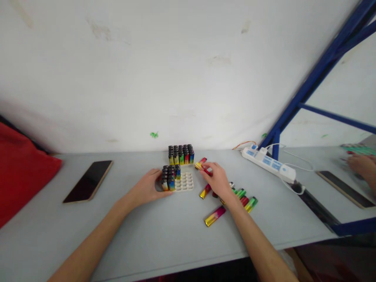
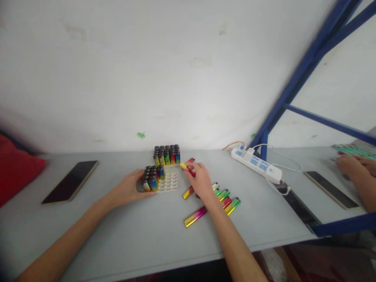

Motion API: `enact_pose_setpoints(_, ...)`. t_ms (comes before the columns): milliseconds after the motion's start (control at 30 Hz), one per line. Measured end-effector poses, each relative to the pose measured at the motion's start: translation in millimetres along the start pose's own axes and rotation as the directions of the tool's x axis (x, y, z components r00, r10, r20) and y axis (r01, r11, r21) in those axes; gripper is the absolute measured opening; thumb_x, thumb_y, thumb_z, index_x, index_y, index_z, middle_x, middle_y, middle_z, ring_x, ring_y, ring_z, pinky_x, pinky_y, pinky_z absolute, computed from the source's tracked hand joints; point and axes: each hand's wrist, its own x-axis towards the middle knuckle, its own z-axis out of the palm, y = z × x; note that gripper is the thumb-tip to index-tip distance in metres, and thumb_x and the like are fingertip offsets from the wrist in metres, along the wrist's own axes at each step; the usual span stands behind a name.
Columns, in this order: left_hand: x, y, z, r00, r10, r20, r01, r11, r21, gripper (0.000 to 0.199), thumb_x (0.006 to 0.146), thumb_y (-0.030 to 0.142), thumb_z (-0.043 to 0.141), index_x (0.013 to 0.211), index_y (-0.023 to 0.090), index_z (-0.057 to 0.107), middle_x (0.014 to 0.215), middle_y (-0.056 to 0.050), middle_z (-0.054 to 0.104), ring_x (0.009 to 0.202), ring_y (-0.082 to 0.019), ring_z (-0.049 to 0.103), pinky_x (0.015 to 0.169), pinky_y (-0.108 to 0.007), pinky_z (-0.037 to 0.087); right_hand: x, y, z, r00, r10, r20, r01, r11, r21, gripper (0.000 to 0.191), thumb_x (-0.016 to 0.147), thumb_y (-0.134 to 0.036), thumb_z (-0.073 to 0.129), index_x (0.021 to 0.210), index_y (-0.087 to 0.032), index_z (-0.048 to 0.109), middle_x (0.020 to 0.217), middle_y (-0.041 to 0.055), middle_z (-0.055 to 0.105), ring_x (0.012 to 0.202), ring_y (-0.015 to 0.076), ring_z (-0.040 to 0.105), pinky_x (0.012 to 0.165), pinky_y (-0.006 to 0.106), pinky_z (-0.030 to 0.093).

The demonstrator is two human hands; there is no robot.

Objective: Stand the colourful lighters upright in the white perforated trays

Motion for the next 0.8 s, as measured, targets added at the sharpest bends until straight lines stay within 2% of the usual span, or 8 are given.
enact_pose_setpoints(67, 0, 3, 3.8, 1.000, -0.008, 0.013, 0.008, 1.000, -0.005, 0.055, 0.079, 0.068, 0.088, 0.106, 0.022, 0.074, 0.112, -0.014, 0.080, 0.104, -0.037, 0.076, 0.095, -0.050, 0.064, 3, -1, -1, 0.996, 0.068, -0.049, -0.055, 0.969, 0.240, 0.028, 0.095, -0.038, 0.080, 0.118, -0.022, 0.079, 0.119, 0.0095, 0.080, 0.080, 0.0195, 0.072, 0.086, 0.039, 0.062)
enact_pose_setpoints(200, 1, 8, 13.2, 1.000, 0.004, 0.015, -0.003, 1.000, -0.025, 0.057, 0.080, 0.068, 0.088, 0.112, 0.023, 0.075, 0.118, -0.015, 0.080, 0.110, -0.038, 0.077, 0.100, -0.052, 0.064, 4, -12, -3, 0.978, 0.196, -0.068, -0.103, 0.746, 0.658, 0.045, 0.078, -0.054, 0.094, 0.105, -0.024, 0.077, 0.108, 0.0069, 0.082, 0.099, 0.0236, 0.075, 0.090, 0.037, 0.062)
enact_pose_setpoints(300, 1, 11, 19.3, 1.000, 0.015, 0.007, -0.014, 0.999, -0.032, 0.059, 0.079, 0.069, 0.088, 0.115, 0.023, 0.076, 0.119, -0.015, 0.080, 0.111, -0.039, 0.077, 0.102, -0.052, 0.063, 2, -23, -3, 0.962, 0.271, 0.018, -0.165, 0.531, 0.831, 0.049, 0.073, -0.053, 0.099, 0.106, -0.025, 0.076, 0.104, 0.0047, 0.080, 0.097, 0.0223, 0.074, 0.088, 0.036, 0.061)
enact_pose_setpoints(367, 1, 12, 21.4, 1.000, 0.012, 0.017, -0.011, 0.999, -0.034, 0.059, 0.078, 0.069, 0.089, 0.114, 0.023, 0.076, 0.118, -0.014, 0.080, 0.112, -0.039, 0.077, 0.102, -0.051, 0.063, 1, -30, -2, 0.959, 0.274, 0.068, -0.190, 0.449, 0.873, 0.051, 0.074, -0.056, 0.098, 0.109, -0.026, 0.076, 0.103, 0.0043, 0.079, 0.097, 0.0226, 0.074, 0.088, 0.037, 0.061)
enact_pose_setpoints(467, 2, 14, 21.4, 1.000, 0.012, 0.023, -0.011, 0.999, -0.034, 0.059, 0.079, 0.070, 0.089, 0.112, 0.024, 0.075, 0.117, -0.014, 0.079, 0.111, -0.039, 0.076, 0.101, -0.050, 0.062, 0, -38, -2, 0.962, 0.247, 0.113, -0.217, 0.448, 0.867, 0.057, 0.080, -0.069, 0.091, 0.113, -0.026, 0.075, 0.097, 0.0039, 0.075, 0.092, 0.0232, 0.073, 0.082, 0.037, 0.061)
enact_pose_setpoints(567, 2, 15, 19.2, 0.999, 0.019, 0.031, -0.018, 1.000, -0.025, 0.058, 0.081, 0.070, 0.087, 0.112, 0.023, 0.074, 0.116, -0.014, 0.079, 0.108, -0.038, 0.076, 0.098, -0.050, 0.063, -2, -43, 1, 0.969, 0.177, 0.171, -0.237, 0.489, 0.839, 0.061, 0.083, -0.079, 0.083, 0.113, -0.027, 0.070, 0.083, -0.0010, 0.066, 0.072, 0.0183, 0.063, 0.068, 0.034, 0.056)
enact_pose_setpoints(700, 1, 19, 16.8, 0.999, 0.025, 0.032, -0.025, 1.000, -0.016, 0.055, 0.081, 0.067, 0.088, 0.111, 0.024, 0.073, 0.114, -0.013, 0.079, 0.107, -0.036, 0.076, 0.098, -0.048, 0.062, -5, -46, 9, 0.961, 0.119, 0.248, -0.273, 0.529, 0.803, 0.065, 0.082, -0.088, 0.081, 0.102, -0.029, 0.061, 0.067, -0.0110, 0.041, 0.051, 0.0100, 0.031, 0.050, 0.024, 0.033)
enact_pose_setpoints(800, 2, 21, 16.4, 0.999, 0.019, 0.029, -0.018, 0.999, -0.030, 0.055, 0.082, 0.067, 0.087, 0.111, 0.022, 0.073, 0.114, -0.013, 0.078, 0.106, -0.037, 0.075, 0.098, -0.049, 0.061, -5, -45, 18, 0.955, 0.142, 0.259, -0.293, 0.573, 0.766, 0.074, 0.078, -0.098, 0.075, 0.092, -0.028, 0.058, 0.064, -0.0107, 0.038, 0.051, 0.0092, 0.026, 0.049, 0.023, 0.023)
